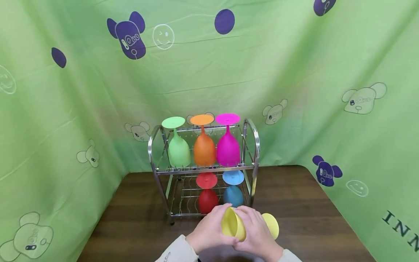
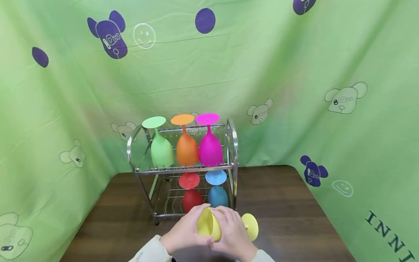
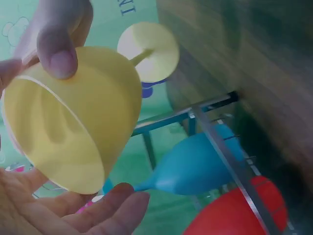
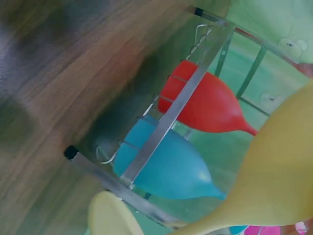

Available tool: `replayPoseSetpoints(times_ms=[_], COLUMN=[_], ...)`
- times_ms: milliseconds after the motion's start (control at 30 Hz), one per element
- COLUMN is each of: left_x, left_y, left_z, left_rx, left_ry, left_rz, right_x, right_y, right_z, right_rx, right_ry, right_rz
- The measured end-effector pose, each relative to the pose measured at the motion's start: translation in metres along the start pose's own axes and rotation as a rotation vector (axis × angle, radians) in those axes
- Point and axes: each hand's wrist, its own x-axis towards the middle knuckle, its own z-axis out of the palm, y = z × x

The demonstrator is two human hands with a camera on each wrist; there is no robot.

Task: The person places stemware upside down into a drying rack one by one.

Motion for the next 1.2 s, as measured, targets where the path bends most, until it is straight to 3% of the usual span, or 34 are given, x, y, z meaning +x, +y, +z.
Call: replayPoseSetpoints(times_ms=[267,433,600,733,933,1033,1200], left_x=[-0.010,-0.017,-0.017,-0.019,-0.025,-0.025,-0.025], left_y=[-0.011,-0.022,-0.037,-0.048,-0.053,-0.050,-0.042], left_z=[-0.001,-0.010,-0.023,-0.032,-0.037,-0.038,-0.037], left_rx=[-0.141,-0.254,-0.424,-0.478,-0.565,-0.619,-0.695], left_ry=[0.078,0.102,0.071,0.098,0.170,0.204,0.249], left_rz=[-0.098,-0.063,-0.037,-0.078,-0.084,-0.010,0.155], right_x=[0.007,0.010,0.012,0.015,0.024,0.030,0.042], right_y=[-0.007,-0.006,-0.011,-0.021,-0.036,-0.040,-0.040], right_z=[-0.001,-0.005,-0.010,-0.013,-0.016,-0.020,-0.024], right_rx=[-0.006,0.066,0.164,0.300,0.527,0.616,0.814], right_ry=[-0.113,-0.065,0.025,0.059,-0.017,-0.111,-0.216], right_rz=[0.016,0.050,0.172,0.314,0.755,0.916,1.089])
